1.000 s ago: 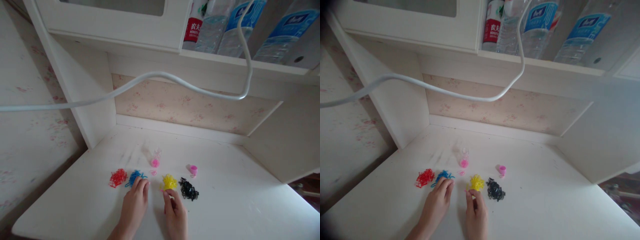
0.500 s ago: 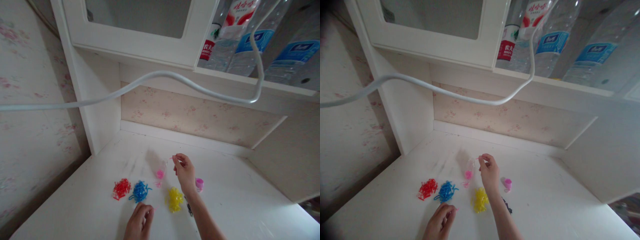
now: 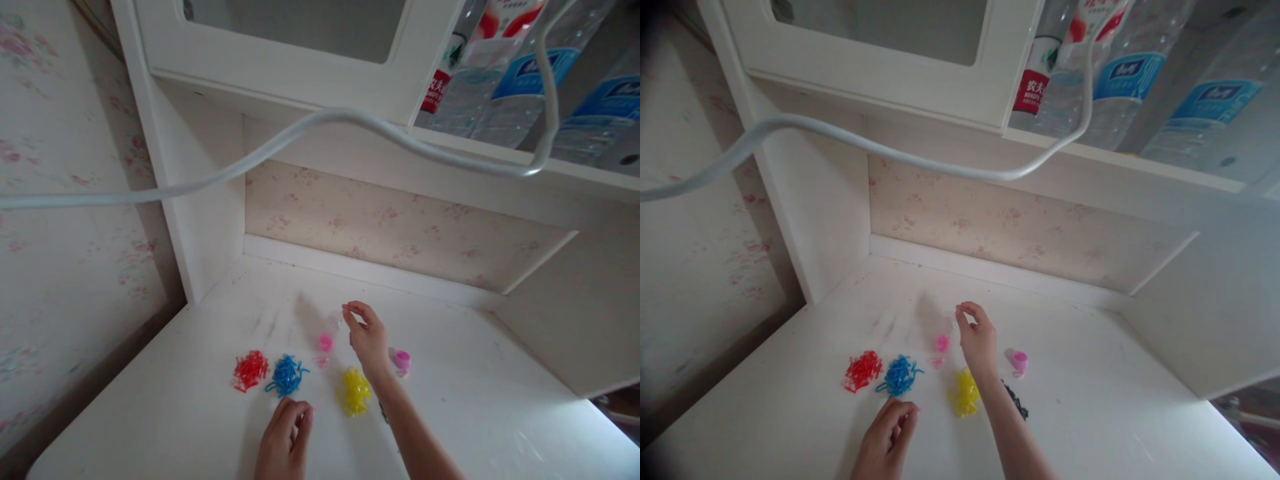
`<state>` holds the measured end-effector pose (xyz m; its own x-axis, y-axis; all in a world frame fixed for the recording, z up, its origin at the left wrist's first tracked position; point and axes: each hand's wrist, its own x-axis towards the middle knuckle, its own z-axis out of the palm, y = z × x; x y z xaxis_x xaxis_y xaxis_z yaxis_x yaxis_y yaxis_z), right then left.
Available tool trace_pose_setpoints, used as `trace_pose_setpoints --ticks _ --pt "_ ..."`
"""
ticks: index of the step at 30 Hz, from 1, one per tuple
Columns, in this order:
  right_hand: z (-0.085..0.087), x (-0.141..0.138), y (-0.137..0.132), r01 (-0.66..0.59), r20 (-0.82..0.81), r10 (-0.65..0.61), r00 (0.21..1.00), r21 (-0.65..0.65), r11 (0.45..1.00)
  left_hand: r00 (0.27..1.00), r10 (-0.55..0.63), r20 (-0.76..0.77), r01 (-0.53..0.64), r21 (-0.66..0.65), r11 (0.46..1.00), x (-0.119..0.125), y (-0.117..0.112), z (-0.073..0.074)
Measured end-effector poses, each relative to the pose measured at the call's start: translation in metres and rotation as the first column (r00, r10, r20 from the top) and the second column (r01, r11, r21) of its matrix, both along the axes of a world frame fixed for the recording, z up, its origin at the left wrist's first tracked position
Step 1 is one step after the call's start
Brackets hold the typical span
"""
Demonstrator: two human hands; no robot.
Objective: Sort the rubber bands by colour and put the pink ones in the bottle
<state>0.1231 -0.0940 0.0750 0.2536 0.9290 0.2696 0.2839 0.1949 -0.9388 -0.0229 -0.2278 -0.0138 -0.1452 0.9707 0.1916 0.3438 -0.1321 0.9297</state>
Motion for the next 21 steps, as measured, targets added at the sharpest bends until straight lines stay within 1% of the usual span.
trace_pose_setpoints --ticks 3,7,11,13,15,18,20,21 --pt "0.002 -0.001 -0.001 -0.019 -0.043 0.018 0.999 -0.046 0.999 0.998 -0.043 -0.035 0.043 -0.014 0.999 -0.003 -0.001 0.003" --pt "0.002 -0.003 -0.002 -0.031 -0.038 0.029 0.999 -0.04 0.999 0.995 -0.083 -0.057 0.081 -0.044 0.996 -0.005 -0.002 0.008" --pt "0.001 -0.002 -0.003 -0.062 -0.077 0.057 0.995 -0.061 0.996 0.998 -0.054 -0.03 0.053 -0.041 0.998 -0.002 -0.002 0.009" --pt "0.001 0.0 -0.004 -0.07 -0.114 0.061 0.992 -0.072 0.995 1.0 -0.024 -0.009 0.024 -0.035 0.999 0.0 -0.002 0.008" --pt "0.003 0.003 -0.007 -0.065 -0.136 0.056 0.989 -0.066 0.996 1.0 -0.027 0.004 0.027 -0.026 0.999 0.0 -0.001 0.004" --pt "0.001 0.011 -0.019 -0.05 -0.167 0.039 0.985 -0.065 0.997 0.999 -0.039 0.008 0.039 -0.012 0.999 0.001 0.0 -0.003" --pt "-0.006 0.017 -0.034 -0.034 -0.205 0.014 0.979 -0.095 0.995 1.0 -0.017 0.013 0.017 -0.003 1.0 0.003 0.0 -0.006" --pt "-0.012 0.02 -0.044 -0.025 -0.23 -0.003 0.973 -0.119 0.993 1.0 -0.005 0.014 0.005 -0.003 1.0 0.004 0.001 -0.006"
